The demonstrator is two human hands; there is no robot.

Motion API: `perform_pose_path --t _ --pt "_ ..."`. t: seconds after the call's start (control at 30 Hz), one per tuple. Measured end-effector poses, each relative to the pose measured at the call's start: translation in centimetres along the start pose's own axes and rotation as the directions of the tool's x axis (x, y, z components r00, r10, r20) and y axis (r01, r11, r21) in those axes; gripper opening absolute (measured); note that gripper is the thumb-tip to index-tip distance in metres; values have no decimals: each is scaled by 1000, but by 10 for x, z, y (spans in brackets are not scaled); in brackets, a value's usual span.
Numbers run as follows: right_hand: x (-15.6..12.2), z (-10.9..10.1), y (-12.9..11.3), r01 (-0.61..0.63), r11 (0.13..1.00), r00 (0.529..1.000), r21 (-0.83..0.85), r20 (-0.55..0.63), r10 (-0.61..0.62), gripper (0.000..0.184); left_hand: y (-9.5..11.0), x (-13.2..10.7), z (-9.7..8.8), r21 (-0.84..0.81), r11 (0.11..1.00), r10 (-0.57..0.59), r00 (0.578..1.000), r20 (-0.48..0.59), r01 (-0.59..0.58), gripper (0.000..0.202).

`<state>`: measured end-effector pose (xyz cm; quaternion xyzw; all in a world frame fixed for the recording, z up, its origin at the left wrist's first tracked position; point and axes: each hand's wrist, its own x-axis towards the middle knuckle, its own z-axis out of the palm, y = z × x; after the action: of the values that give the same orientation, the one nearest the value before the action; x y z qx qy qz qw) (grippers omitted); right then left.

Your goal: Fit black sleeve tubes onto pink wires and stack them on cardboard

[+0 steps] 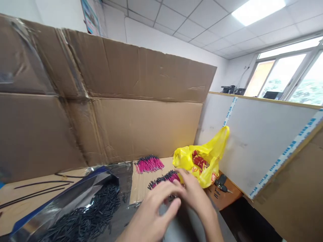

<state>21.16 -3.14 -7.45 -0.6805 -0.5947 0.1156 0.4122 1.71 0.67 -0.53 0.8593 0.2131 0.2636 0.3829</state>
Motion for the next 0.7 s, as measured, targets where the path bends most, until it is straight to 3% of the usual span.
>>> perform_pose_path --t 0.1,0.17,0.2,0.27,0.33,0.37,0.47,0.53,0.6,0.7 --pt "-10 12 -5 34 995 995 98 91 -43 50 -21 46 41 11 992 -117 972 -206 122 47" --pt "-18 12 -6 27 992 992 125 119 -42 55 -34 75 71 58 985 -150 973 -173 162 85" --pt "-22 9 -5 19 990 989 140 141 -39 54 -38 88 83 83 981 -160 974 -163 175 88" --pt "-31 -7 -4 10 984 974 177 220 -50 47 -45 110 98 157 967 -169 965 -203 202 69" --pt "-39 -37 -3 0 976 954 217 292 -65 32 -48 126 100 161 959 -189 951 -245 232 32" --pt "-40 -55 -3 -15 971 957 240 285 -56 25 -50 131 97 147 960 -197 946 -257 240 24" --pt "-22 -108 2 -82 959 996 273 51 71 30 -48 138 81 91 968 -195 932 -307 232 24" --pt "10 -130 11 -108 982 993 153 69 98 31 -44 139 72 56 975 -182 919 -350 214 25" --pt "53 -134 26 -233 969 938 -86 242 247 28 -38 141 67 -27 985 -167 905 -391 170 26" --pt "110 -116 54 -320 929 903 -185 237 358 11 -30 147 65 -144 986 -142 891 -432 87 27"
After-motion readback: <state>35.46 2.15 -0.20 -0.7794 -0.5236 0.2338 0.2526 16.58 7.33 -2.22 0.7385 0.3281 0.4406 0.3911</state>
